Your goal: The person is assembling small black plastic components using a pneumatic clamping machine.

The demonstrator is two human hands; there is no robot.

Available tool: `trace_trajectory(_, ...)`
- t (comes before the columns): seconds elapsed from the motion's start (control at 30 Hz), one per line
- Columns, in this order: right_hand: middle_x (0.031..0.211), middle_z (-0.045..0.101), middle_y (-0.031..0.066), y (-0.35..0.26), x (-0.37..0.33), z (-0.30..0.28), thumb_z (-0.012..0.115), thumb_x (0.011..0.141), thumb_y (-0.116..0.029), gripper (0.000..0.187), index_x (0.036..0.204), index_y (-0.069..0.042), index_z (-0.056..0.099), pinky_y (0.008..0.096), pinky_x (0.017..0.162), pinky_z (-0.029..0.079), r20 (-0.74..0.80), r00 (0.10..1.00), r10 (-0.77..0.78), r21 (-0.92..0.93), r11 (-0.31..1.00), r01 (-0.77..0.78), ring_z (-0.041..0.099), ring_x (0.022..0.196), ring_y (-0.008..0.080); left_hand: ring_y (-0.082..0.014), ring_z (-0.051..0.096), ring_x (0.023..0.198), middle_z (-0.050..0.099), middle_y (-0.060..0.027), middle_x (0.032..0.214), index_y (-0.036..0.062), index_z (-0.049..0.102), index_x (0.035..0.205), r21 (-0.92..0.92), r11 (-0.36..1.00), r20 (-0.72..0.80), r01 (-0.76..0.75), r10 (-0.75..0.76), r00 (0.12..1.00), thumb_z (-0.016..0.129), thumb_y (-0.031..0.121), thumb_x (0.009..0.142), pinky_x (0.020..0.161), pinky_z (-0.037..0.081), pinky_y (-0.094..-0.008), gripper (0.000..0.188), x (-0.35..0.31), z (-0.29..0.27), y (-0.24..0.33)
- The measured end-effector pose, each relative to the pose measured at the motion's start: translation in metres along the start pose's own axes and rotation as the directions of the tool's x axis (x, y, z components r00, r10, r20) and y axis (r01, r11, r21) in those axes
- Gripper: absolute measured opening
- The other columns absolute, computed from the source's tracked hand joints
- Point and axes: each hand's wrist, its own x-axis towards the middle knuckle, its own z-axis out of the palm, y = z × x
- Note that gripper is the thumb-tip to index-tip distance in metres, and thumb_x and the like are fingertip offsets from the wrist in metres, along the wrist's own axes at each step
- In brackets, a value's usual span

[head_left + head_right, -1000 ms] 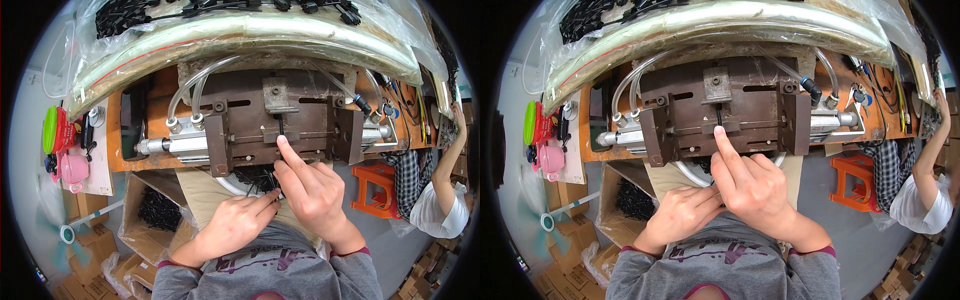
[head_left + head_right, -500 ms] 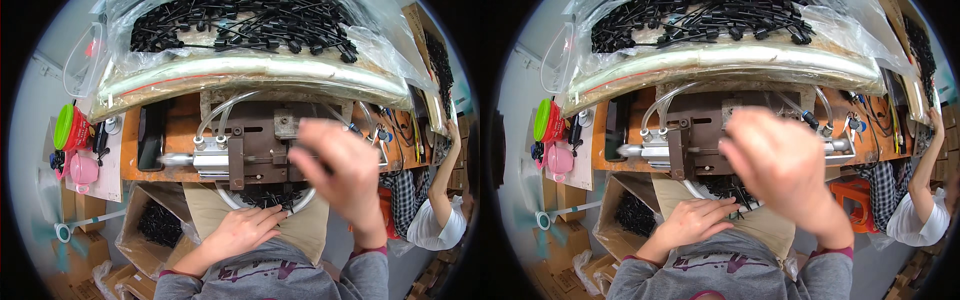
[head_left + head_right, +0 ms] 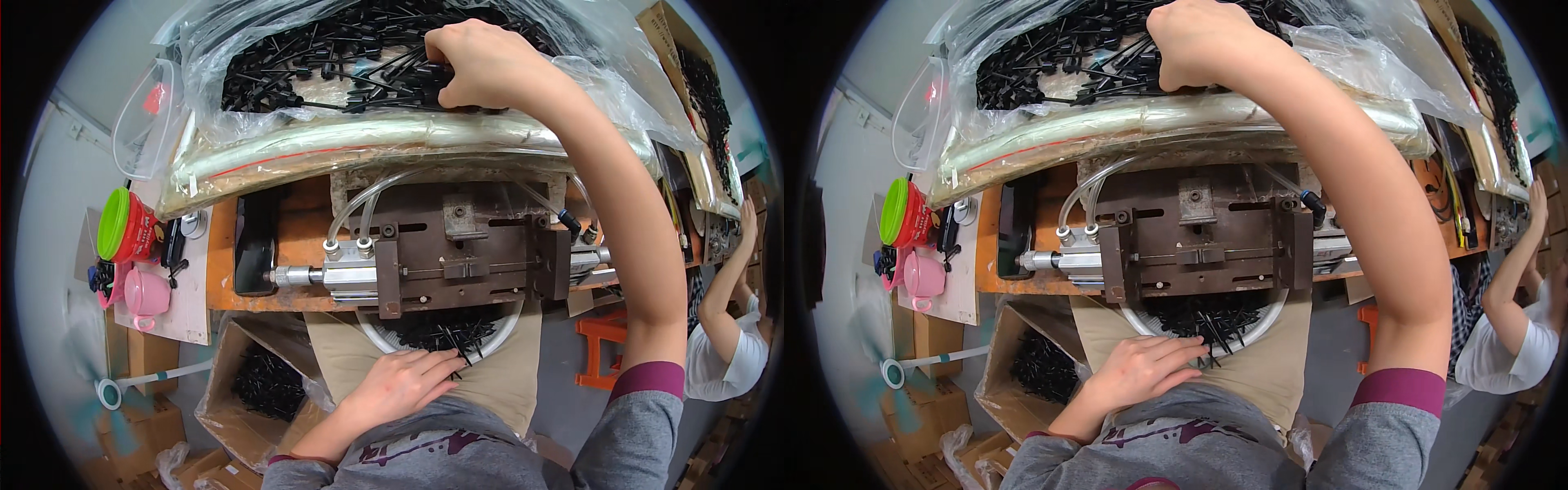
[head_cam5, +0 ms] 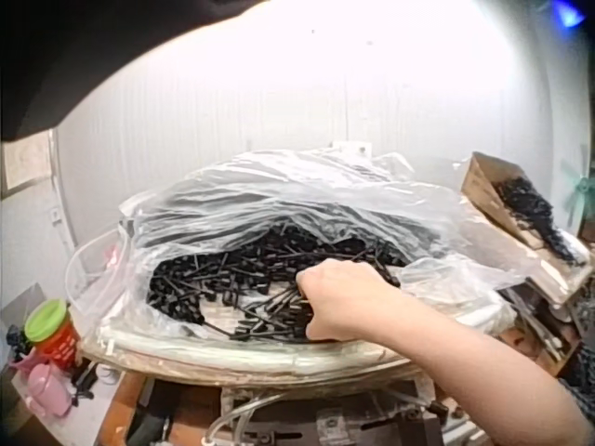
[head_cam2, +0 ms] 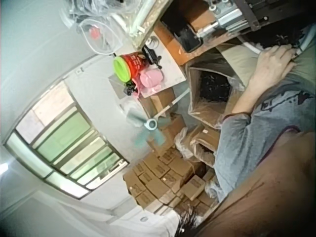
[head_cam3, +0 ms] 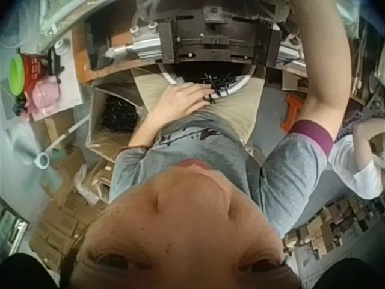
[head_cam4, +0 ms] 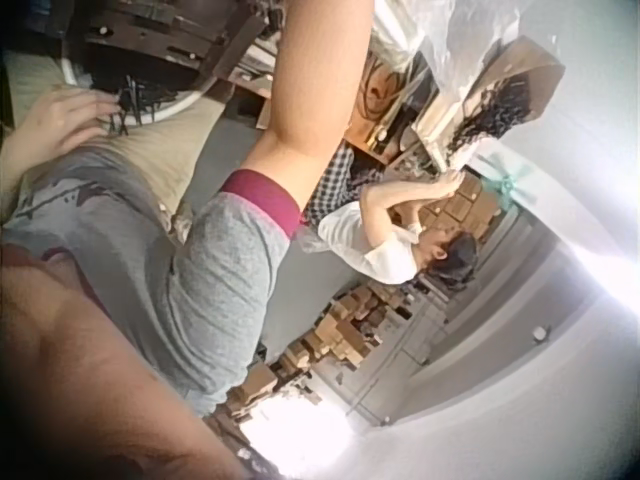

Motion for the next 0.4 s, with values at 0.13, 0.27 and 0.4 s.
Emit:
trace_trajectory(0.13, 0.087, 0.068, 0.0140, 0.006, 0.004, -0.004, 0.074, 0.066, -0.018, 0.038, 0.100, -0.003, 0.066, 0.0413, 0.078, 0.053, 0.090, 0.996, 0.021, 0.009, 1.000, -0.022, 0.067, 0.087, 0.0315, -0.0218, 0.068, 0.085, 0.069, -0.0073, 0.111, 0.0047, 0.066, 0.111, -0.004, 1.000, -0.010, 0.000, 0.000, 1.000, 0.070, 0.021, 0.086, 0.075, 0.057, -0.0336, 0.030, -0.001, 0.001, -0.002)
trace_trajectory(0.27, 0.087, 0.070, 0.0148, 0.028, 0.004, -0.008, 0.072, 0.069, -0.016, 0.029, 0.094, 0.000, 0.067, 0.0408, 0.079, 0.053, -0.016, 0.998, -0.057, 0.149, 0.987, 0.059, 0.067, 0.087, 0.0309, -0.0215, 0.069, 0.084, 0.071, -0.0065, 0.108, 0.0066, 0.068, 0.109, 0.004, 1.000, -0.022, 0.005, -0.005, 1.000, 0.071, 0.023, 0.087, 0.074, 0.057, -0.0324, 0.028, -0.002, 0.002, -0.003)
trace_trajectory(0.4, 0.085, 0.075, 0.0105, 0.044, 0.008, -0.032, 0.083, 0.079, -0.029, 0.026, 0.095, -0.011, 0.075, 0.0422, 0.070, 0.054, 0.017, 0.992, 0.125, 0.257, 0.958, -0.126, 0.068, 0.073, 0.0316, -0.0218, 0.068, 0.086, 0.069, -0.0075, 0.111, 0.0054, 0.066, 0.112, 0.004, 1.000, -0.001, -0.023, 0.023, 1.000, 0.070, 0.021, 0.087, 0.075, 0.056, -0.0328, 0.029, -0.004, 0.005, -0.004)
